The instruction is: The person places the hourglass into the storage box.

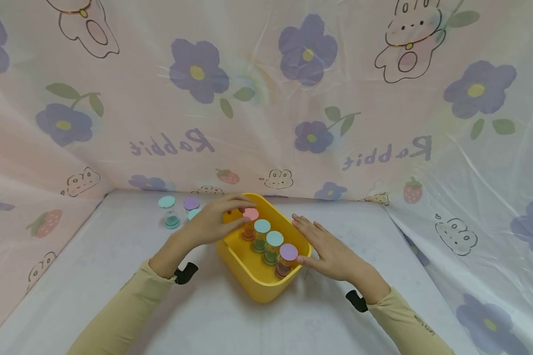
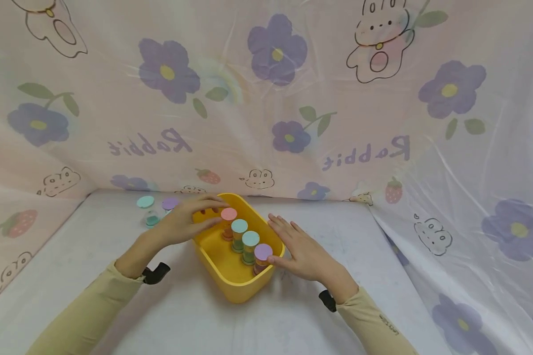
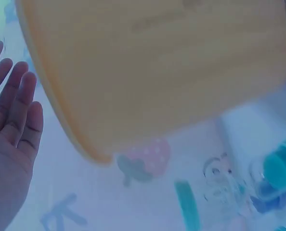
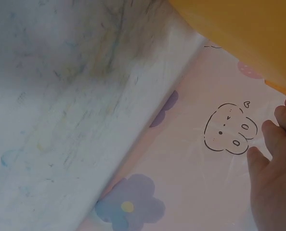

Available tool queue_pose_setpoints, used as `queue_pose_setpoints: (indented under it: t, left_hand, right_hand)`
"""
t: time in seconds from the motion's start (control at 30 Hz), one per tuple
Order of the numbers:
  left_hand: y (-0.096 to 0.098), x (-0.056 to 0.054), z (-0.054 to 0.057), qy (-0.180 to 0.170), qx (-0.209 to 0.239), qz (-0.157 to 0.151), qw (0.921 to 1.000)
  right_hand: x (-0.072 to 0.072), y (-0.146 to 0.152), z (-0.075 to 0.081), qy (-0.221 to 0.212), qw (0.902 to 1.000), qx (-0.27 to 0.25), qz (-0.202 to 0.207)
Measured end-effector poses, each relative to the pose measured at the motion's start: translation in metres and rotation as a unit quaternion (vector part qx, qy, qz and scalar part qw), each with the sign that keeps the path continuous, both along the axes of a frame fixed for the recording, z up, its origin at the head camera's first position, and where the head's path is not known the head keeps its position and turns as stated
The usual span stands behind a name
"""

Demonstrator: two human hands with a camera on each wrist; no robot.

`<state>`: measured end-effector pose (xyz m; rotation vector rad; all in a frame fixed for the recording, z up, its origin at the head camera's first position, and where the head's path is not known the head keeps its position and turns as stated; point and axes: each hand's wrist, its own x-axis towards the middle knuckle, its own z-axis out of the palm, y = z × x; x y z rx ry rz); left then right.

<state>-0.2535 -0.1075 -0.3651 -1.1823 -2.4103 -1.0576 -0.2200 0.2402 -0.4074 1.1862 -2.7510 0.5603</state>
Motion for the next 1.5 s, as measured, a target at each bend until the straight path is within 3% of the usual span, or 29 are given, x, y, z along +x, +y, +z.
queue_pose_setpoints:
  t: [0.2,0.43,0.63,0.77,1.03,1.27,1.5]
  left_hand:
    - [-0.033,-0.008,-0.008,0.022,0.064,0.055,0.9962]
    - [-0.072,-0.019,-0.025,0.039,0.123,0.126,0.9837]
    - [-0.104,-0.022,-0.042,0.028,0.155,0.195,0.9682]
    - [-0.122,-0.024,-0.053,-0.005,0.168,0.230,0.9586]
    - [-0.151,-0.030,-0.068,-0.088,0.126,0.258,0.9540]
    - [-0.163,-0.035,-0.076,-0.106,0.082,0.259,0.9565]
    - [-0.165,-0.037,-0.077,-0.138,0.051,0.273,0.9507]
  right_hand:
    - [0.001,0.000,0.000,0.001,1.0000,-0.003,0.001]
    - [0.000,0.000,-0.001,-0.003,1.0000,0.004,-0.004]
    - [0.000,0.000,-0.001,-0.001,1.0000,0.000,-0.004]
    - [0.000,0.000,0.000,-0.005,1.0000,-0.003,-0.004]
    - [0.000,0.000,0.000,-0.005,1.0000,-0.001,-0.004]
    - [0.000,0.000,-0.001,-0.009,0.9999,-0.002,-0.007]
    - [0.000,0.000,-0.001,-0.008,1.0000,-0.002,-0.006]
